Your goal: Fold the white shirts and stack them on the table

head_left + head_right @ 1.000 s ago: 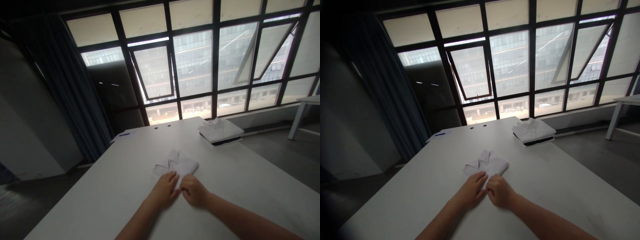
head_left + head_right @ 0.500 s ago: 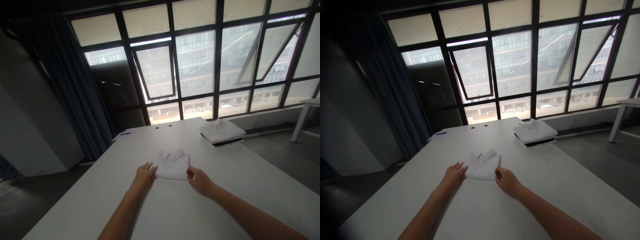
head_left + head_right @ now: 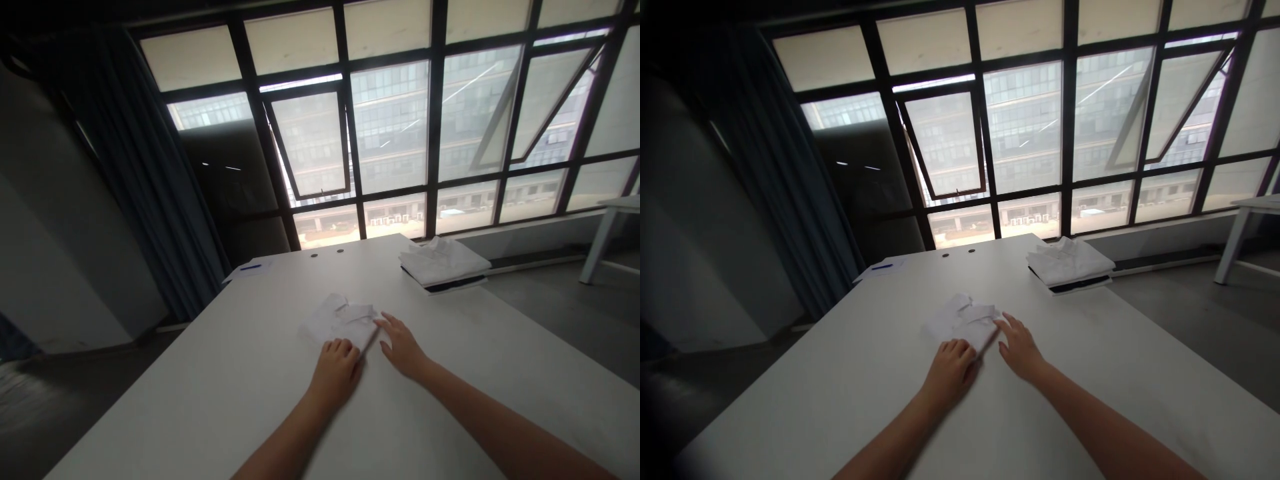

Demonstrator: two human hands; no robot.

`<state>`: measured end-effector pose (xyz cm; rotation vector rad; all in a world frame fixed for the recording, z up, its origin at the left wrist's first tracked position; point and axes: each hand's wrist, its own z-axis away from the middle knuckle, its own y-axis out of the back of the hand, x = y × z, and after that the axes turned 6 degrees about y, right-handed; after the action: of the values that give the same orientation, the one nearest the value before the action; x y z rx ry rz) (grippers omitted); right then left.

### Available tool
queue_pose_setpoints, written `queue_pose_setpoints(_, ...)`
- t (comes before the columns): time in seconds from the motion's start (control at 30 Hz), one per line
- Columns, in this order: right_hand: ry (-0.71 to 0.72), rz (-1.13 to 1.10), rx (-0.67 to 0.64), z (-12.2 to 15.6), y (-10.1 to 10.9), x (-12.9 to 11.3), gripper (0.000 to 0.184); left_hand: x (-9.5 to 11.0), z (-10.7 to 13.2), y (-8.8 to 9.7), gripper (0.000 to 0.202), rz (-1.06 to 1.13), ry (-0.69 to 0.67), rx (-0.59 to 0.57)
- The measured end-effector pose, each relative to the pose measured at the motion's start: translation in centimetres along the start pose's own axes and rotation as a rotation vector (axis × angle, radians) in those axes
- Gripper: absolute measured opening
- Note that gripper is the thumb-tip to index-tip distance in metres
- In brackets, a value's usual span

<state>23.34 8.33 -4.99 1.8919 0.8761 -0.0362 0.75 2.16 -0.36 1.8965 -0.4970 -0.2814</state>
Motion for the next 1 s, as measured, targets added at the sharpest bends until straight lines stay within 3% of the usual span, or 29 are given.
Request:
queue_pose_setpoints(0.13,0.059,0.000,-0.094,0.2,-0.6,0.0,0.052,-1.9,0.2,0.0,0.018,0.054,-0.001,-0.041)
queue_pose_setpoints(0.3,0.088,-0.034,-0.101,0.3,0.0,-0.8,0.029,-4.6,1.0,0.9,0.032,0.079,0.062,-0.058)
queue_pose_setpoints(0.6,0.077,0.054,-0.082,-0.1,-0.2,-2.5,0.021,-4.7,-0.1,-0.2,0.016,-0.024,0.190,0.008)
queue_pose_setpoints(0.87,0.084,0.048,-0.100,0.0,-0.1,-2.5,0.025,-5.6,0.6,-1.1,0.038,-0.025,0.254,-0.011)
queue_pose_setpoints(1.0,0.114,0.078,-0.124,-0.1,-0.2,-2.5,0.031,-5.6,0.7,-1.1,0.048,0.045,0.182,-0.071)
